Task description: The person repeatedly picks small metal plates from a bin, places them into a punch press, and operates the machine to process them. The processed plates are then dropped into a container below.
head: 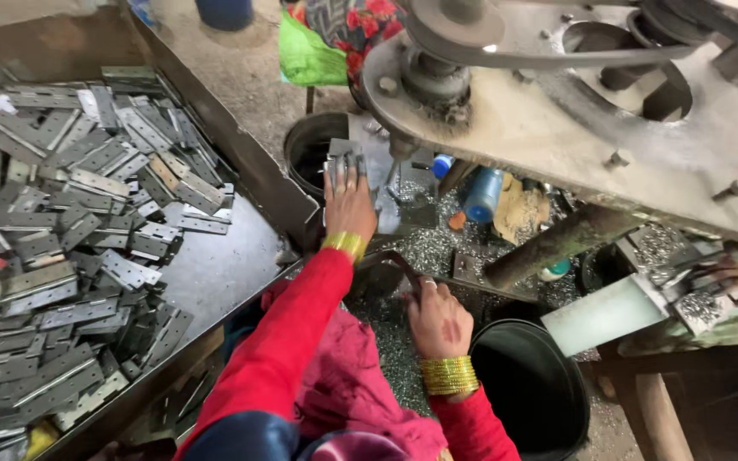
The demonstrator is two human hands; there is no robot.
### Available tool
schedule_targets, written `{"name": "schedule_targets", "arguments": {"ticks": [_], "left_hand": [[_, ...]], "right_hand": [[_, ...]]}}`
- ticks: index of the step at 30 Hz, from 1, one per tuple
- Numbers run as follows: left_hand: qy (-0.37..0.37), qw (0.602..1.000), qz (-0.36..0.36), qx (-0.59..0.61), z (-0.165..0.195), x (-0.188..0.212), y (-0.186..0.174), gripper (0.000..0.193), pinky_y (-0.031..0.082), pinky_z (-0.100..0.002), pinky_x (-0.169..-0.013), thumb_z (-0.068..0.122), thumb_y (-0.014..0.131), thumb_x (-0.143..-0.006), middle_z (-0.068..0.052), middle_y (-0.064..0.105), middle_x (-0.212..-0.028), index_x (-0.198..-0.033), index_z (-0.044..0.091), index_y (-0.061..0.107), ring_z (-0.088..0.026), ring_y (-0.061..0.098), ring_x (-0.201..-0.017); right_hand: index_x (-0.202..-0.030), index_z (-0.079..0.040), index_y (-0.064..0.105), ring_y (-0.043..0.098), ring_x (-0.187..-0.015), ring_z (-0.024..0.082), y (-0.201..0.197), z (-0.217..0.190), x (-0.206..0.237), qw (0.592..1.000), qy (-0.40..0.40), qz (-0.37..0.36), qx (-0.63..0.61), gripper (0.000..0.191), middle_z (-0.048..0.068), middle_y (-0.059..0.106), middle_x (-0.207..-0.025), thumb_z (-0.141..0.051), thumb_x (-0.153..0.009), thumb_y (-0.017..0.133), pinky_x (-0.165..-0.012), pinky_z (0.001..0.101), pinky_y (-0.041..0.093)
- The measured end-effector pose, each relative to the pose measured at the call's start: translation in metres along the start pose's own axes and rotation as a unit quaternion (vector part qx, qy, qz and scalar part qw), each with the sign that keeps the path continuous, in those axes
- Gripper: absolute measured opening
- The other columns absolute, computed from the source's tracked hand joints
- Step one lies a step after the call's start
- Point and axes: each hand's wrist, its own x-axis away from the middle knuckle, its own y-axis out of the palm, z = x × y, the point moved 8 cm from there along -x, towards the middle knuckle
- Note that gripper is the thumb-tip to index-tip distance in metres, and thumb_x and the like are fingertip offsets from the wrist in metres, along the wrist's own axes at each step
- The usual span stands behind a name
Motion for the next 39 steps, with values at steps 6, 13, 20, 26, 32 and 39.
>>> {"name": "schedule_targets", "arguments": {"ticks": [6,13,20,26,32,39], "left_hand": [[0.141,0.97,0.008,0.2,-0.035,0.153,-0.044,0.074,0.025,-0.053,-0.122,0.008,0.064,-0.074,-0.021,0.047,-0.155,-0.147,0.0,0.051,-0.039,0.037,-0.146],[-0.231,0.972,0.027,0.029,-0.194,0.346,-0.075,0.059,0.04,-0.056,-0.105,0.009,0.067,-0.074,-0.021,0.062,-0.138,-0.133,0.006,0.064,-0.043,0.056,-0.123],[-0.416,0.909,-0.006,-0.015,-0.245,0.457,-0.085,0.05,0.046,-0.055,-0.096,0.017,0.068,-0.076,-0.023,0.068,-0.112,-0.125,0.007,0.065,-0.043,0.061,-0.11],[-0.393,0.917,0.062,0.007,-0.241,0.448,-0.135,0.055,0.033,-0.053,-0.115,0.014,0.067,-0.077,-0.014,0.056,-0.144,-0.132,0.01,0.063,-0.037,0.047,-0.135],[-0.343,0.934,0.08,-0.06,-0.296,0.404,-0.18,0.062,0.023,-0.054,-0.121,0.018,0.067,-0.084,-0.02,0.049,-0.148,-0.143,0.007,0.056,-0.04,0.04,-0.142],[-0.429,0.886,0.011,-0.176,-0.395,0.376,-0.173,0.082,0.025,-0.054,-0.118,0.058,0.066,-0.084,-0.027,0.044,-0.15,-0.141,0.001,0.052,-0.044,0.038,-0.14]], "right_hand": [[-0.104,-0.013,0.07,0.072,-0.07,0.035,-0.011,-0.003,-0.002,0.996,0.076,-0.036,0.033,0.027,0.011,0.073,-0.09,-0.036,-0.091,0.068,-0.061,0.0466,0.056],[-0.096,-0.015,0.075,0.071,-0.064,0.033,0.004,0.008,0.0,0.995,0.031,0.025,0.096,0.027,0.013,0.073,-0.078,-0.041,-0.088,0.072,-0.056,0.0462,0.056],[-0.093,-0.016,0.079,0.07,-0.061,0.029,0.028,0.026,-0.063,0.985,0.035,0.092,0.141,0.022,0.013,0.074,-0.076,-0.038,-0.095,0.074,-0.053,0.0421,0.054],[-0.113,0.007,0.075,0.076,-0.09,0.029,0.033,0.033,-0.076,0.971,-0.084,0.196,-0.112,0.015,0.019,0.077,-0.104,0.001,-0.1,0.072,-0.088,0.0364,0.06],[-0.108,0.009,0.074,0.075,-0.084,0.032,0.038,0.033,-0.062,0.962,-0.071,0.259,-0.054,0.015,0.021,0.077,-0.096,-0.001,-0.098,0.074,-0.099,0.0531,0.048],[-0.104,-0.012,0.077,0.069,-0.104,0.038,0.026,0.013,-0.043,0.835,-0.083,0.505,0.2,0.024,0.016,0.078,-0.11,-0.036,-0.101,0.079,-0.114,0.0511,0.038]]}}
